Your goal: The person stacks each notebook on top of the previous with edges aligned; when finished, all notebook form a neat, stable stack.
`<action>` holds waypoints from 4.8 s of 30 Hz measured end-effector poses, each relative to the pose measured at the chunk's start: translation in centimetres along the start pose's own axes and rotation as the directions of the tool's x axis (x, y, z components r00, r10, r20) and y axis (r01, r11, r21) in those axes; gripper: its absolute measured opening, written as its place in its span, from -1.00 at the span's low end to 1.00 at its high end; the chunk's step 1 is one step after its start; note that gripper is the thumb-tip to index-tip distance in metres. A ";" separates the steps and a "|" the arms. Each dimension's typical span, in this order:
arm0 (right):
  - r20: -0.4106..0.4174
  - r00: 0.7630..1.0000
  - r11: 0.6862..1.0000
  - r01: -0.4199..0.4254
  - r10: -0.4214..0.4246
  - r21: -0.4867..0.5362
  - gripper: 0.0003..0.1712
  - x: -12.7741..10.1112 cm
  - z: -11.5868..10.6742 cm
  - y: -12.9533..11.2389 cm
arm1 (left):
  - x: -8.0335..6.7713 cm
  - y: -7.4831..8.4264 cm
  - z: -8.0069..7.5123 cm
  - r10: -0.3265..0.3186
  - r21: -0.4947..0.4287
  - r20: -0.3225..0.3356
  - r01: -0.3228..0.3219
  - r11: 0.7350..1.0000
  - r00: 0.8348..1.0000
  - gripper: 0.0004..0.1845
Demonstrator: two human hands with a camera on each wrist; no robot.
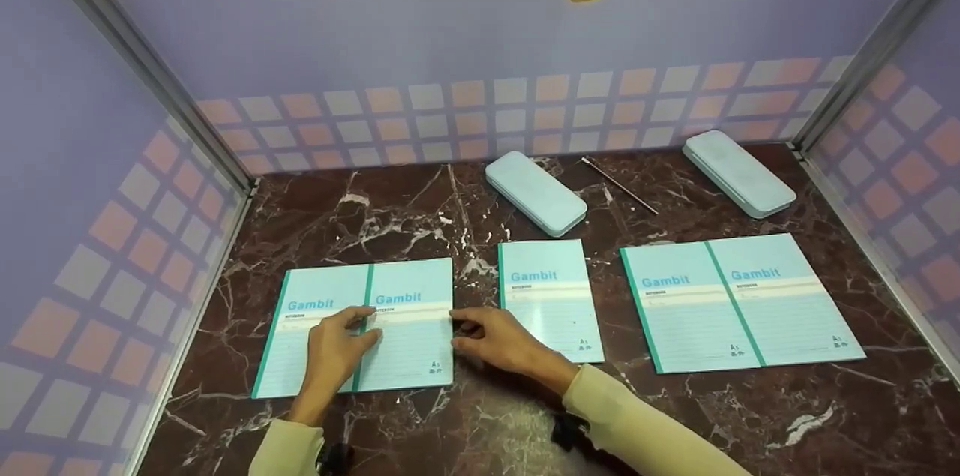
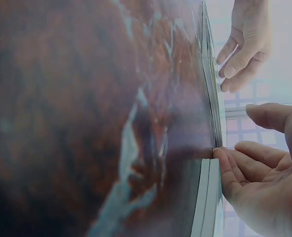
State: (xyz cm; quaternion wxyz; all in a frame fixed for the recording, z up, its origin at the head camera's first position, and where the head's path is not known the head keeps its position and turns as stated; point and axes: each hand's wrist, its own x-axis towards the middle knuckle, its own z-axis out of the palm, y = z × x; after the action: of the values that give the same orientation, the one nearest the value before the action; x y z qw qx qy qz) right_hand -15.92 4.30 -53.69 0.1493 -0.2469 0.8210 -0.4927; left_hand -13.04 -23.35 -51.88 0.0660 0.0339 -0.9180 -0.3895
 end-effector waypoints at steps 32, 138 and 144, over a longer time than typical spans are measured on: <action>-0.073 0.996 0.993 -0.047 0.055 0.107 -0.54 -1.1 -0.5 0.4 | -0.8 -0.5 -1.1 -0.229 -0.422 0.142 0.268 0.866 0.963 -0.63; -0.302 0.953 0.987 -0.079 0.035 -0.137 -0.42 -10.4 -13.2 6.2 | 0.9 9.0 12.3 0.052 -0.495 0.243 0.077 0.866 0.969 -0.54; -0.303 0.953 0.982 -0.087 0.032 -0.170 -0.43 -10.5 -13.1 6.1 | 0.7 9.1 12.6 0.070 -0.444 0.227 0.039 0.895 0.971 -0.60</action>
State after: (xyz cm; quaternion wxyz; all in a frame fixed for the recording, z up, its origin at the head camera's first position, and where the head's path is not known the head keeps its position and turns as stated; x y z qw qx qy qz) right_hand -15.13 22.18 -52.94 0.0152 -0.1573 0.8827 -0.4426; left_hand -15.71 -8.19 -53.94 -0.0348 -0.0362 -0.8059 -0.5899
